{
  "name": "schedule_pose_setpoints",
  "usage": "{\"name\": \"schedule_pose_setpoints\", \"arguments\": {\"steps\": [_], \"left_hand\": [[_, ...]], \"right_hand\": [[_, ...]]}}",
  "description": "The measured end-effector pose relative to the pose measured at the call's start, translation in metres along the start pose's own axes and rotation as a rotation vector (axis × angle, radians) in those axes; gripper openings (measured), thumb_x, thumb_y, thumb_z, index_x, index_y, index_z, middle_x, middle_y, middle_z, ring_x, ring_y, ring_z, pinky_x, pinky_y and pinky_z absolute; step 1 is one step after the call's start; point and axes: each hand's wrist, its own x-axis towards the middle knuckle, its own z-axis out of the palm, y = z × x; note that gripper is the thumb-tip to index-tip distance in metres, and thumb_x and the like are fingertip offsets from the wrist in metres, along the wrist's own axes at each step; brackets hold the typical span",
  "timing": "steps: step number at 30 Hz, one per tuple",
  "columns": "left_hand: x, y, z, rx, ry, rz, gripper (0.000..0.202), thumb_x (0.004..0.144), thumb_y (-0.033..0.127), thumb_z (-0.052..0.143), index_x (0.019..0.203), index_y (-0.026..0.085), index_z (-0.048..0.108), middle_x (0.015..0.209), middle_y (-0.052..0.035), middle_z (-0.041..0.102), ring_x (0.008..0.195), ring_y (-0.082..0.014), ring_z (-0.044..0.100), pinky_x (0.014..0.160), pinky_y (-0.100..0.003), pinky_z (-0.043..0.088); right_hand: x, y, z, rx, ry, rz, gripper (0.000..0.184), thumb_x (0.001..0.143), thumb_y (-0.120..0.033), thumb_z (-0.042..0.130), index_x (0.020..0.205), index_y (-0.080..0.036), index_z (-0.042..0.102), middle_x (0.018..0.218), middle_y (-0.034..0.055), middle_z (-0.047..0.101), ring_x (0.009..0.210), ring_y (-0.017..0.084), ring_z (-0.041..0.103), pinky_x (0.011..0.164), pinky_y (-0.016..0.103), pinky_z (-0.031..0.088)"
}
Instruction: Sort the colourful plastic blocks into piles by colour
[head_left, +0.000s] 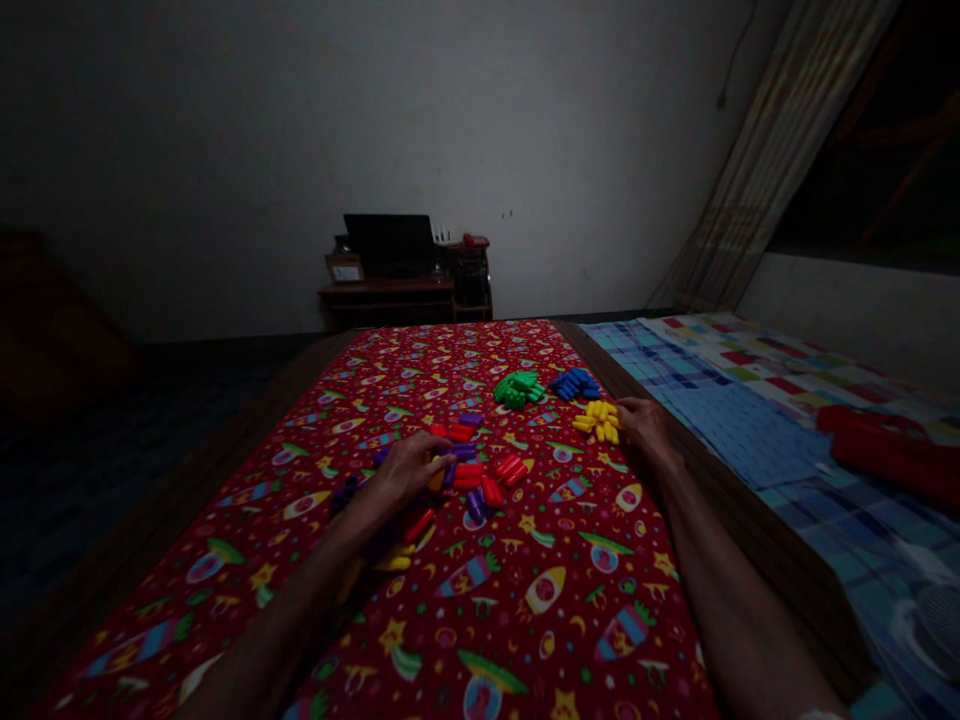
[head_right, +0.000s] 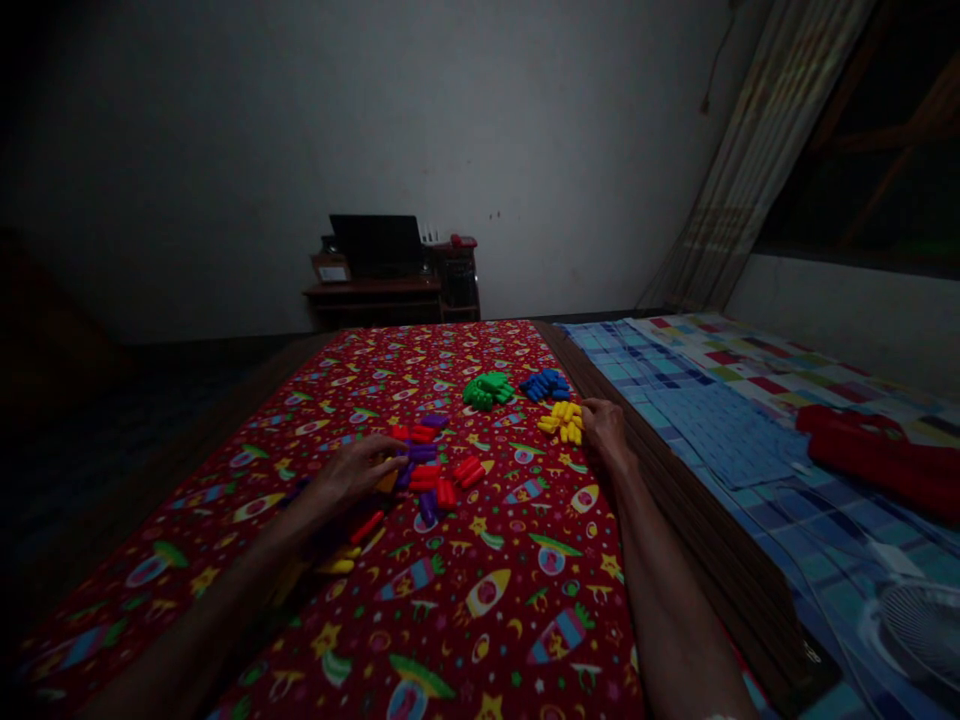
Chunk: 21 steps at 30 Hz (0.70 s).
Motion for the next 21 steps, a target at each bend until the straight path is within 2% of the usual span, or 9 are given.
{"name": "schedule_pose_setpoints", "arguments": {"steps": [4,6,8,11,13,16,18,21], "left_hand": [[0.001,0.001,0.003,-0.049,-0.019,0.001,0.036,0.077,0.049,0.055,0.088,0.021,0.073,0.093,-0.0066,0.074,0.084,-0.0224,0.067,0.078,-0.031,0.051],[0.001,0.000,0.008,-0.108,-0.021,0.010,0.038,0.077,0.052,0.055,0.087,0.020,0.073,0.093,-0.0072,0.074,0.084,-0.0232,0.067,0.079,-0.032,0.051],[0.001,-0.001,0.014,-0.187,-0.001,0.007,0.041,0.077,0.053,0.055,0.089,0.019,0.073,0.093,-0.0079,0.074,0.085,-0.0238,0.067,0.079,-0.033,0.051],[0.001,0.000,0.023,-0.319,0.035,-0.031,0.043,0.077,0.053,0.056,0.093,0.017,0.072,0.093,-0.0090,0.074,0.086,-0.0242,0.067,0.079,-0.034,0.052],[0.000,0.004,0.027,-0.387,0.078,-0.062,0.043,0.077,0.052,0.056,0.094,0.016,0.071,0.095,-0.0099,0.074,0.088,-0.0248,0.067,0.080,-0.035,0.053],[-0.002,0.013,0.030,-0.434,0.159,-0.097,0.042,0.076,0.052,0.057,0.096,0.016,0.069,0.101,-0.0103,0.073,0.092,-0.0252,0.067,0.083,-0.036,0.053],[-0.004,0.019,0.030,-0.450,0.189,-0.113,0.043,0.076,0.051,0.057,0.097,0.016,0.069,0.101,-0.0103,0.072,0.091,-0.0248,0.067,0.083,-0.036,0.053],[-0.006,0.025,0.030,-0.467,0.191,-0.105,0.042,0.076,0.052,0.057,0.096,0.017,0.068,0.099,-0.0091,0.073,0.092,-0.0245,0.067,0.083,-0.036,0.053]], "right_hand": [[0.004,-0.013,-0.013,0.071,0.111,0.021,0.035,0.078,-0.021,0.047,0.095,-0.010,0.076,0.096,0.0151,0.075,0.089,0.025,0.069,0.080,0.032,0.050],[0.007,-0.030,-0.019,0.152,0.096,0.005,0.034,0.080,-0.020,0.048,0.098,-0.008,0.075,0.094,0.0164,0.074,0.087,0.025,0.069,0.078,0.033,0.051],[0.005,-0.055,-0.020,0.226,0.029,-0.034,0.034,0.083,-0.022,0.049,0.102,-0.008,0.074,0.087,0.0146,0.075,0.080,0.023,0.069,0.072,0.031,0.051],[-0.015,-0.104,-0.007,0.318,-0.153,-0.154,0.028,0.086,-0.029,0.054,0.099,-0.015,0.074,0.073,0.0058,0.073,0.067,0.017,0.067,0.063,0.024,0.049],[-0.042,-0.136,0.007,0.456,-0.407,-0.367,0.029,0.089,-0.031,0.053,0.105,-0.015,0.072,0.075,0.0043,0.072,0.066,0.015,0.065,0.061,0.023,0.047],[-0.086,-0.170,0.027,0.514,-0.636,-0.630,0.037,0.089,-0.036,0.057,0.121,-0.018,0.064,0.078,0.0020,0.070,0.064,0.013,0.059,0.059,0.022,0.041],[-0.106,-0.178,0.036,0.530,-0.667,-0.695,0.043,0.089,-0.033,0.059,0.129,-0.018,0.057,0.078,0.0006,0.067,0.064,0.012,0.056,0.060,0.022,0.039],[-0.113,-0.174,0.045,0.516,-0.592,-0.681,0.042,0.088,-0.023,0.058,0.129,-0.017,0.055,0.080,-0.0001,0.065,0.068,0.012,0.054,0.064,0.023,0.039]]}}
